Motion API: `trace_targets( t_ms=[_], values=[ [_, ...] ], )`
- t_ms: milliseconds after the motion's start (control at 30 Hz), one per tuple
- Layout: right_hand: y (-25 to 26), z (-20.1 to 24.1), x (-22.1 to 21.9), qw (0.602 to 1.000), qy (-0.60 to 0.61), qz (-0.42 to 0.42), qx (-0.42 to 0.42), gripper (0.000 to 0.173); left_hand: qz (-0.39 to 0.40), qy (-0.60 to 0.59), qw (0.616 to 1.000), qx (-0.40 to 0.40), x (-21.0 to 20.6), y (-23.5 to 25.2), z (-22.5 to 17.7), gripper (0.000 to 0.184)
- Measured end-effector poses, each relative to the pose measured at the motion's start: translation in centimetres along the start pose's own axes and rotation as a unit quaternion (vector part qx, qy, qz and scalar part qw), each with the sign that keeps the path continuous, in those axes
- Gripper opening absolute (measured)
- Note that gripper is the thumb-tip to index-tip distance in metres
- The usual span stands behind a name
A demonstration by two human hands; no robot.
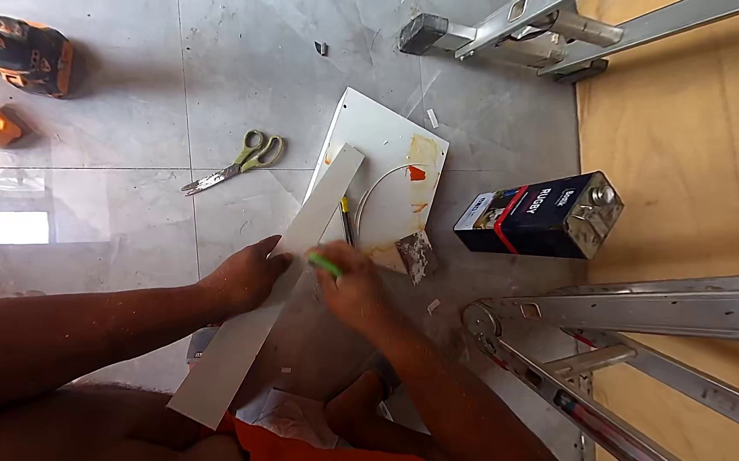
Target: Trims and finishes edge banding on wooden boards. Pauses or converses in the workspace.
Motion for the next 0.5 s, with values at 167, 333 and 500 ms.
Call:
trace_targets(
  t_ms=[167, 333, 500],
  values=[
    [4.9, -2.7, 5.2, 0.993, -0.062, -0.044, -0.088, 0.031, -0.006, 0.021, 1.0, 0.001, -0.2, -0.2, -0.6, 0.045],
    [5.6, -2.9, 2.9, 0.991, -0.038, -0.084, -0.101, 0.031, -0.021, 0.013, 1.0, -0.003, -0.1, 0.0, -0.6, 0.044],
    [-2.2, 0.7, 0.0, 0.998, 0.048, -0.039, 0.015, 0.024, -0.005, -0.027, 1.0, -0.001, 0.4, 0.1, -0.8, 0.039]
  ],
)
Point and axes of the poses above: each hand's wrist, its own y-axis towards the middle knuckle, its own x-axis out of the back of the hand, z = x × y, the point moved 3 cm from there along y, towards the middle knuckle
